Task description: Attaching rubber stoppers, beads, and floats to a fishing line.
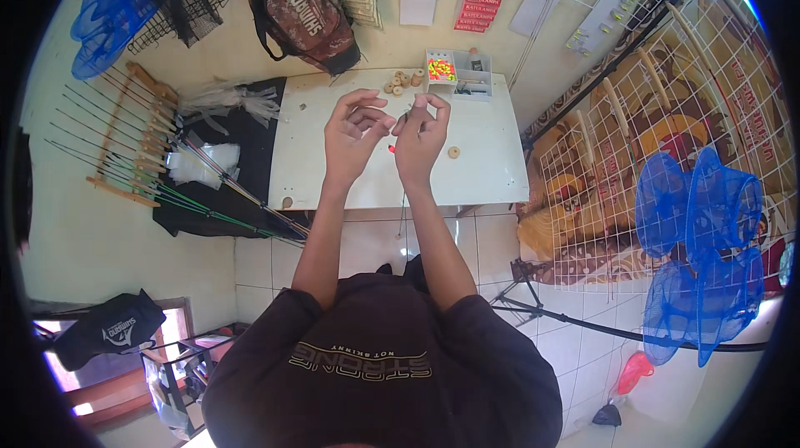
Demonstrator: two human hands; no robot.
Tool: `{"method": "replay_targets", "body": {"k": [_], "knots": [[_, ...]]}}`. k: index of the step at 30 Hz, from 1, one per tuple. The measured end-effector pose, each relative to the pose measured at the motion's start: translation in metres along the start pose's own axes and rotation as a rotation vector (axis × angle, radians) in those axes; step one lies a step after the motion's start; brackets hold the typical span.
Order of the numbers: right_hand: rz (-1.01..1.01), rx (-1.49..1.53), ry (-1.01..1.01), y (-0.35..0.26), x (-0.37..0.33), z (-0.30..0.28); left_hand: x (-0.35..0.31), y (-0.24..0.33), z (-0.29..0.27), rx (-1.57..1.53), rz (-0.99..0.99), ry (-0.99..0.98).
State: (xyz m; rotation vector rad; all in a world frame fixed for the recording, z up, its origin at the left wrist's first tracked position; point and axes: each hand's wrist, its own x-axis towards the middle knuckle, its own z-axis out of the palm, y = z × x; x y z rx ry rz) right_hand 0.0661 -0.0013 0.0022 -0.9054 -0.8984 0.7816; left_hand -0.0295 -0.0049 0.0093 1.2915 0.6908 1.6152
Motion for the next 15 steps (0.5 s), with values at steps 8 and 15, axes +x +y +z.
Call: {"method": "replay_targets", "body": {"k": [8,15], "knots": [[0.036,0.043,-0.077,0.007,-0.001,0.001,0.004,-0.001,0.0,0.128,0.01,-0.098],[-0.089,0.004,-0.105,0.01,0.009,-0.003,0.008,0.0,0.001,0.261,0.018,-0.039]]}}
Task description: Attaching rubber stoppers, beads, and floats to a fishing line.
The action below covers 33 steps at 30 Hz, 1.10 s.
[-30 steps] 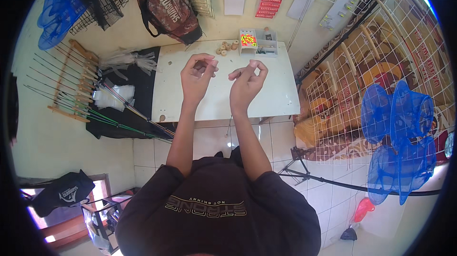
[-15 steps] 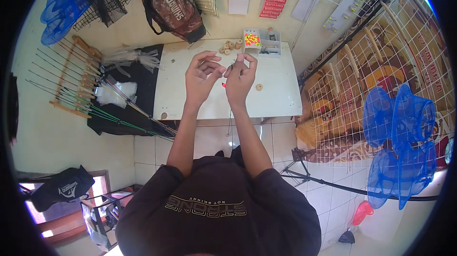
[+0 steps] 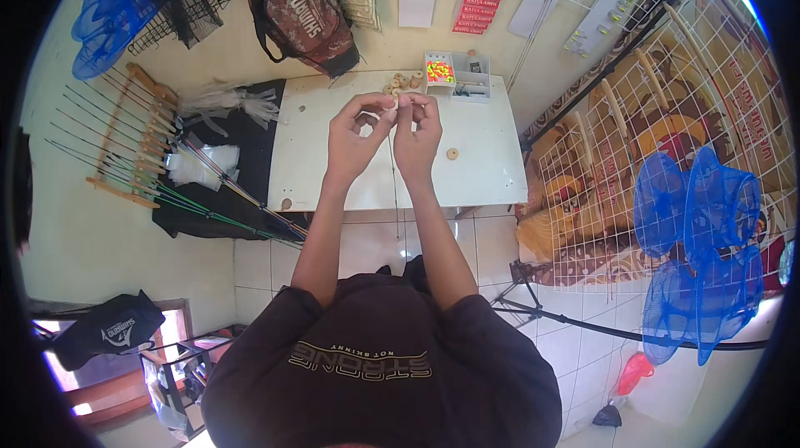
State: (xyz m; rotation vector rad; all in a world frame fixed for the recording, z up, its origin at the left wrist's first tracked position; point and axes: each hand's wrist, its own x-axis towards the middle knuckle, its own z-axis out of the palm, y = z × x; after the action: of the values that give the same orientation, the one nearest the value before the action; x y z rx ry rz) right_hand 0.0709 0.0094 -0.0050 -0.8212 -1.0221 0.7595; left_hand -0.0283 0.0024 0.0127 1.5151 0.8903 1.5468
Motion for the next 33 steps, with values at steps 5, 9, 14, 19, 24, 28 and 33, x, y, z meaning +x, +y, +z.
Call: {"method": "replay_targets", "body": {"k": [5,9,14,19,24,28,33], "knots": [[-0.028,-0.009,-0.01,-0.005,0.005,-0.011,0.0,0.001,-0.001,0.031,0.037,0.047],[-0.027,-0.004,0.105,0.0,0.015,-0.03,-0.002,0.009,-0.004,0.218,0.031,0.09],[-0.04,0.066,0.066,0.0,0.015,-0.04,-0.001,0.006,-0.003,0.264,0.166,0.121],[-0.055,0.141,-0.02,-0.02,0.015,-0.04,-0.001,0.009,0.0,0.426,0.284,0.152],[-0.114,0.197,-0.165,-0.042,0.025,-0.033,-0.003,0.007,0.001,0.272,0.184,0.086],[-0.08,0.15,-0.19,-0.043,0.027,-0.022,-0.009,0.001,0.015,0.126,0.149,0.078],[-0.042,0.185,-0.11,-0.028,0.017,-0.007,-0.021,-0.019,0.024,0.005,0.217,0.064]]}}
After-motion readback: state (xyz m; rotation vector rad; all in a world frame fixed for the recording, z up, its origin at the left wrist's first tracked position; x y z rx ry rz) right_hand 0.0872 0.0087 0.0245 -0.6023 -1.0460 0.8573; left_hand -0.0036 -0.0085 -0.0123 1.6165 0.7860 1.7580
